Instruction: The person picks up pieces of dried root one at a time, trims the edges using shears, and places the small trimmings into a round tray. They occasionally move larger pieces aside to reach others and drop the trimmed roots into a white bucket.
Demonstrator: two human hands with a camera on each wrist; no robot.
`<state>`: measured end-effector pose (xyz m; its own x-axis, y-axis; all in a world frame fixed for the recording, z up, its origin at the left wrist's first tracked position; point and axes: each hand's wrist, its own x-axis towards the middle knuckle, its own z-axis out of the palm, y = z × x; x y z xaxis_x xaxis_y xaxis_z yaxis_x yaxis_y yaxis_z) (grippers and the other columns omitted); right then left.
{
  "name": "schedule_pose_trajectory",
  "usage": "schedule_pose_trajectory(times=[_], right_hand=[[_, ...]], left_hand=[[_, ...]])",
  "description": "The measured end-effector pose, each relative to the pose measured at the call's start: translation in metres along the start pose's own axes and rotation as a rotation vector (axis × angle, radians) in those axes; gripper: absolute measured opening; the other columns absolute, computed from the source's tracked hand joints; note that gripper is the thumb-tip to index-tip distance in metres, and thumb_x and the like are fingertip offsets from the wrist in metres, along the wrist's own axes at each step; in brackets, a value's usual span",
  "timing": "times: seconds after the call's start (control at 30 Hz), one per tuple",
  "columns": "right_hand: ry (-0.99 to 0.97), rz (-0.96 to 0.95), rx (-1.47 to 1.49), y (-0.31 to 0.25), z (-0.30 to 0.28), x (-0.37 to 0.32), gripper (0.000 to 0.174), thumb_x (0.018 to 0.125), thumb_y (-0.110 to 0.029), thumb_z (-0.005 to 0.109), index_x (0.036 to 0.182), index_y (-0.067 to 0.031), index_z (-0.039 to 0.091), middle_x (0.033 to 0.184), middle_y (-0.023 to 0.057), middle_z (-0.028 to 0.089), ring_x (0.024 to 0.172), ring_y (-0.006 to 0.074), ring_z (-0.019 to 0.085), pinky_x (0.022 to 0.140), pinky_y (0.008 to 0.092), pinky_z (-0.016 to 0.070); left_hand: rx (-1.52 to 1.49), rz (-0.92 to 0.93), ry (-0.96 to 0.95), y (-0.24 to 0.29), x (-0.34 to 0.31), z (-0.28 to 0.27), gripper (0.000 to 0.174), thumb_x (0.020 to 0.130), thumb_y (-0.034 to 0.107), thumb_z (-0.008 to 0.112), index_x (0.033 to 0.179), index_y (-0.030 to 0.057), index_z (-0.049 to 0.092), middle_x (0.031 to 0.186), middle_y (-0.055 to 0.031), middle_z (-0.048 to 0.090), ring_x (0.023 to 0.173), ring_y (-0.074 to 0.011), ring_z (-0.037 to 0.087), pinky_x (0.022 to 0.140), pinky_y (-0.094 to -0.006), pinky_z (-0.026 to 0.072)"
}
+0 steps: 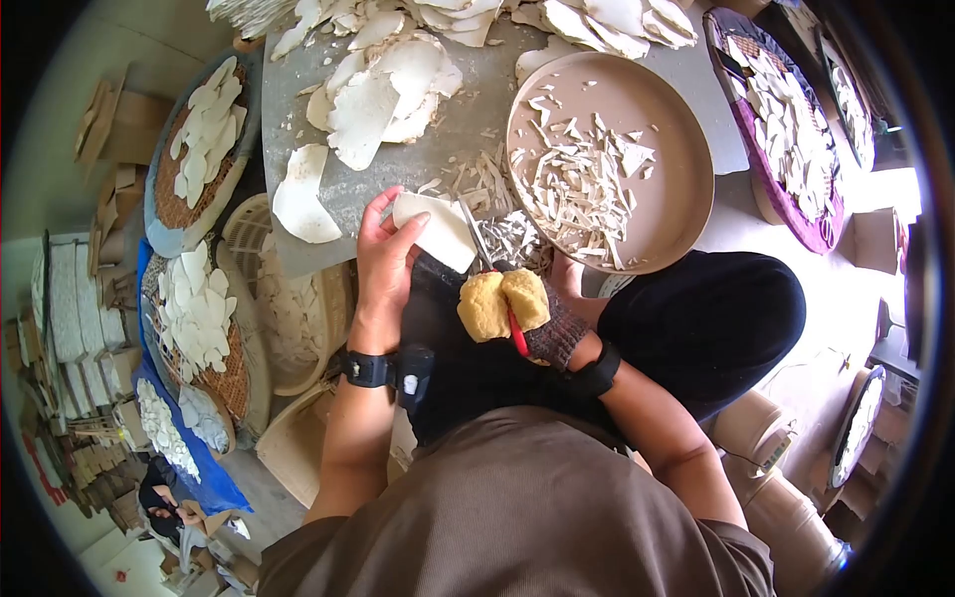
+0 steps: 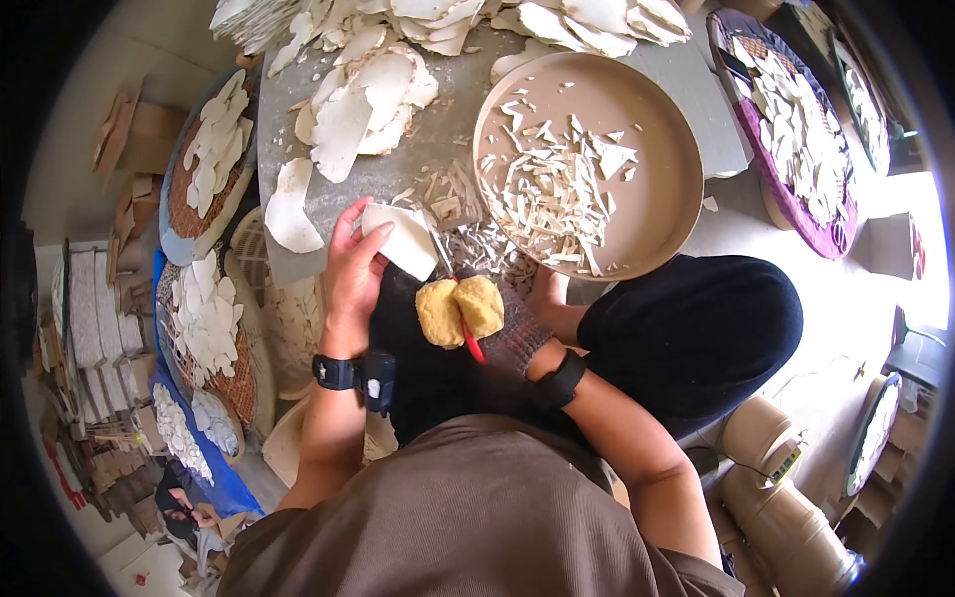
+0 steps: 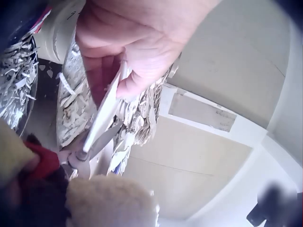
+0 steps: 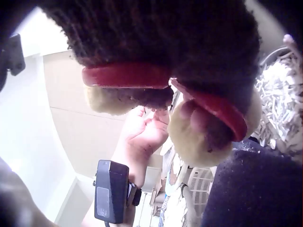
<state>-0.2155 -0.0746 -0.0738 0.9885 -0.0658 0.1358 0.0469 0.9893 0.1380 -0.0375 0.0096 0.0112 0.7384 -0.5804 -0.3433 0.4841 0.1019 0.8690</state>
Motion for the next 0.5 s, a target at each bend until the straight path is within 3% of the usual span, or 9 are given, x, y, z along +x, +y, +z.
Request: schedule_pose_trajectory(times=[0.03, 0.13, 0.2, 0.27, 0.3, 0.37, 0.5], right_hand=[[-0.032, -0.026, -0.066, 0.002, -0.010, 0.000, 0.037, 0.097, -0.017, 0.038, 0.127, 0.0058, 0.038, 0.129, 0.0186, 0.045, 0.121, 0.0264, 0.045, 0.105, 0.0389, 0.0344], [0.056, 0.006, -0.084, -0.004, -0.005, -0.003, 0.042, 0.098, -0.023, 0.037, 0.128, 0.0057, 0.037, 0.130, 0.0197, 0.044, 0.121, 0.0274, 0.045, 0.105, 0.0386, 0.0348], [0.002, 0.029, 0.071, -0.005, 0.009, 0.003, 0.046, 0.097, -0.028, 0.037, 0.128, 0.0059, 0.036, 0.130, 0.0205, 0.045, 0.120, 0.0282, 0.046, 0.105, 0.0388, 0.0349], [0.194, 0.058, -0.095, -0.004, 0.034, 0.009, 0.050, 0.097, -0.034, 0.035, 0.128, 0.0061, 0.036, 0.129, 0.0213, 0.045, 0.120, 0.0293, 0.046, 0.105, 0.0390, 0.0346], [0.414, 0.072, -0.342, -0.003, 0.052, 0.010, 0.053, 0.097, -0.037, 0.034, 0.128, 0.0062, 0.036, 0.129, 0.0216, 0.045, 0.119, 0.0299, 0.046, 0.105, 0.0391, 0.0342], [0.599, 0.093, -0.629, -0.004, 0.060, 0.008, 0.056, 0.096, -0.040, 0.033, 0.128, 0.0060, 0.036, 0.129, 0.0220, 0.045, 0.119, 0.0307, 0.046, 0.105, 0.0393, 0.0338], [0.316, 0.063, -0.654, -0.009, 0.025, -0.006, 0.055, 0.097, -0.040, 0.032, 0.127, 0.0048, 0.039, 0.128, 0.0219, 0.046, 0.120, 0.0304, 0.046, 0.105, 0.0391, 0.0342]], left_hand=[[-0.023, 0.037, 0.051, -0.004, 0.000, 0.003, 0.050, 0.080, 0.000, 0.062, 0.126, 0.0019, 0.042, 0.097, -0.0075, 0.063, 0.083, -0.0102, 0.061, 0.072, -0.0218, 0.0506], [0.051, 0.083, 0.013, -0.008, -0.001, 0.008, 0.051, 0.082, 0.001, 0.060, 0.129, 0.0020, 0.040, 0.094, -0.0071, 0.063, 0.080, -0.0094, 0.061, 0.068, -0.0210, 0.0496], [0.081, 0.076, -0.043, -0.007, 0.001, 0.009, 0.053, 0.083, 0.001, 0.059, 0.131, 0.0017, 0.038, 0.092, -0.0067, 0.063, 0.078, -0.0088, 0.061, 0.066, -0.0204, 0.0489], [0.103, 0.073, -0.080, -0.005, 0.004, 0.009, 0.053, 0.083, 0.002, 0.058, 0.132, 0.0014, 0.038, 0.091, -0.0063, 0.063, 0.075, -0.0085, 0.061, 0.064, -0.0200, 0.0486], [0.109, 0.073, -0.093, -0.004, 0.005, 0.009, 0.053, 0.083, 0.002, 0.058, 0.132, 0.0012, 0.038, 0.090, -0.0061, 0.063, 0.074, -0.0085, 0.061, 0.064, -0.0199, 0.0487], [0.138, 0.055, -0.124, -0.002, 0.010, 0.009, 0.053, 0.083, 0.002, 0.058, 0.132, 0.0010, 0.039, 0.089, -0.0060, 0.063, 0.073, -0.0086, 0.061, 0.063, -0.0198, 0.0488], [0.226, -0.011, -0.174, 0.007, 0.015, 0.002, 0.052, 0.083, 0.001, 0.057, 0.132, 0.0008, 0.040, 0.089, -0.0062, 0.063, 0.072, -0.0088, 0.061, 0.061, -0.0199, 0.0490]])
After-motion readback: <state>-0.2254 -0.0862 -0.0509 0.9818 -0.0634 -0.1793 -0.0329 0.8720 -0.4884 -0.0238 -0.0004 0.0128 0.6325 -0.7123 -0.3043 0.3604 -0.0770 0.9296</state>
